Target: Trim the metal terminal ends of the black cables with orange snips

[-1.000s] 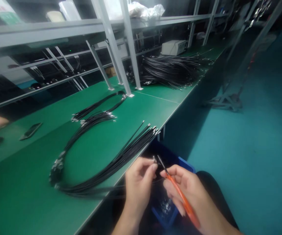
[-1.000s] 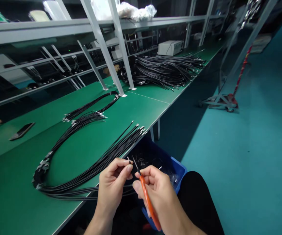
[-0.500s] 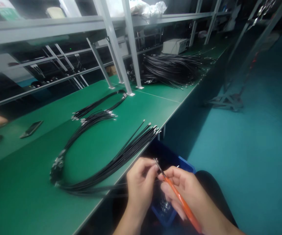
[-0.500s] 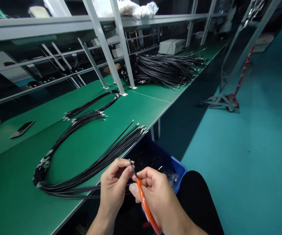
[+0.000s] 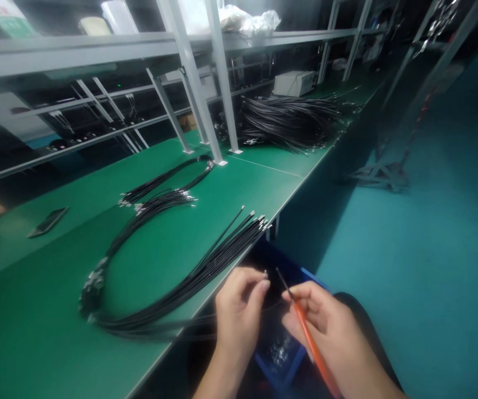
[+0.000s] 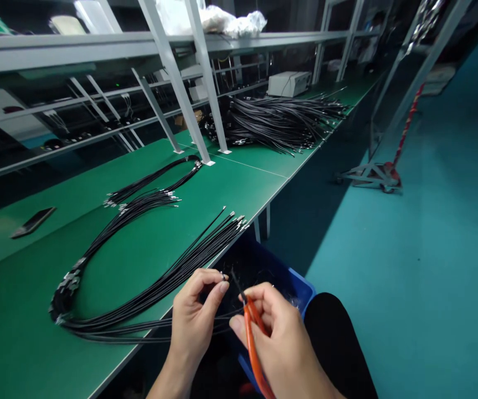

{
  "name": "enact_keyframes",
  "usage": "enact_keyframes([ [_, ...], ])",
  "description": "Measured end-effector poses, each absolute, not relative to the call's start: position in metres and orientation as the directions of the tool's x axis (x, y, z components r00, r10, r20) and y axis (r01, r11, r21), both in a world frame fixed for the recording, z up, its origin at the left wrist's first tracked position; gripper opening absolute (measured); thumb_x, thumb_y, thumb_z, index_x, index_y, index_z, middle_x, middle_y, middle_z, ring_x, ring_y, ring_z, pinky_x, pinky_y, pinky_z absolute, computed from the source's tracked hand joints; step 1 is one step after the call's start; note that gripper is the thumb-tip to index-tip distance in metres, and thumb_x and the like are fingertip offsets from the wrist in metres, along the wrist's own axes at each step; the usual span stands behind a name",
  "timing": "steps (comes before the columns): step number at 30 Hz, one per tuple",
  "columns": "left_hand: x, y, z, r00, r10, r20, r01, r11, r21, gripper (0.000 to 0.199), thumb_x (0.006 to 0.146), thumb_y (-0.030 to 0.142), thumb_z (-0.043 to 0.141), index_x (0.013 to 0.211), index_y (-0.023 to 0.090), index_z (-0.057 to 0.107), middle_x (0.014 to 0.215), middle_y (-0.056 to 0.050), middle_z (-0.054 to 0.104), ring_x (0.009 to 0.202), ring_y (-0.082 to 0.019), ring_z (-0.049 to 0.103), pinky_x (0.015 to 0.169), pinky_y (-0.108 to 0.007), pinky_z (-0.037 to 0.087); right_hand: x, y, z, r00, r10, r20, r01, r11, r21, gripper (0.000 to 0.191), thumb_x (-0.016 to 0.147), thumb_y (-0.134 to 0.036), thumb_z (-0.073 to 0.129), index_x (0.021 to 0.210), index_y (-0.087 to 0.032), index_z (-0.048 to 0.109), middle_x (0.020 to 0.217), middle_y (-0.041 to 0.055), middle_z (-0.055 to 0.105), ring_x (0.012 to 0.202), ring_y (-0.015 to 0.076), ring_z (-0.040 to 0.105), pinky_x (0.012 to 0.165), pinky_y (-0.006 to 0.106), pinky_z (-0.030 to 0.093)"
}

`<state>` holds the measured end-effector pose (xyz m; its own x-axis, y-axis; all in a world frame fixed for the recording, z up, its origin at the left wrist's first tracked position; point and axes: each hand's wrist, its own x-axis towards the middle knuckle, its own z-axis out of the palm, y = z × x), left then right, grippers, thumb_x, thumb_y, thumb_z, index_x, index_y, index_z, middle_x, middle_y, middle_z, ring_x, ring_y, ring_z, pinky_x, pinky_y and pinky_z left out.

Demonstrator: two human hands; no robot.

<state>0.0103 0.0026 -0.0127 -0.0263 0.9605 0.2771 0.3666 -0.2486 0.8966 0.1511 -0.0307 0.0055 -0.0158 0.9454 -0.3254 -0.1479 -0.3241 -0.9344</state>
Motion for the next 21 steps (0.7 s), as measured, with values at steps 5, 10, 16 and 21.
enact_keyframes([
  [5, 0.014, -0.001, -0.008, 0.03, 0.962, 0.272, 0.438, -0.257, 0.861, 0.006, 0.081, 0.019, 0.061, 0.079, 0.02, 0.067, 0.074, 0.0, 0.067, 0.069, -0.016, 0.062, 0.065, -0.024, 0.046, 0.148, -0.016, 0.012, 0.16, 0.976, -0.151, -0.187, -0.12, -0.975, 0.039, 0.067, -0.032, 0.078, 0.097, -0.02, 0.056, 0.08, 0.0018, 0.066, 0.076, 0.0179, 0.065, 0.067, 0.024, 0.054],
  [10, 0.016, -0.003, -0.006, 0.09, 0.953, 0.291, 0.457, -0.299, 0.838, 0.009, 0.083, 0.017, 0.059, 0.077, 0.019, 0.066, 0.073, -0.001, 0.067, 0.066, -0.014, 0.062, 0.063, -0.023, 0.046, 0.14, -0.005, 0.011, 0.183, 0.973, -0.141, -0.202, -0.104, -0.974, 0.035, 0.066, -0.026, 0.078, 0.093, -0.02, 0.056, 0.077, 0.0014, 0.067, 0.07, 0.0162, 0.065, 0.064, 0.023, 0.053],
  [16, 0.016, -0.003, -0.004, 0.106, 0.963, 0.25, 0.492, -0.269, 0.828, 0.009, 0.084, 0.019, 0.059, 0.077, 0.018, 0.065, 0.072, 0.0, 0.066, 0.065, -0.014, 0.061, 0.061, -0.022, 0.045, 0.141, -0.008, 0.008, 0.203, 0.973, -0.114, -0.161, -0.082, -0.984, 0.023, 0.074, -0.028, 0.069, 0.091, -0.019, 0.056, 0.077, 0.0037, 0.067, 0.054, 0.0127, 0.058, 0.054, 0.025, 0.053],
  [21, 0.017, -0.006, -0.002, 0.126, 0.957, 0.263, 0.534, -0.289, 0.795, 0.011, 0.084, 0.019, 0.057, 0.076, 0.018, 0.064, 0.071, -0.001, 0.065, 0.064, -0.013, 0.06, 0.061, -0.022, 0.044, 0.14, -0.009, -0.001, 0.259, 0.964, 0.065, 0.063, 0.05, -0.997, 0.019, 0.075, -0.017, 0.063, 0.093, -0.021, 0.056, 0.078, 0.0033, 0.068, 0.071, 0.0167, 0.067, 0.062, 0.024, 0.055],
])
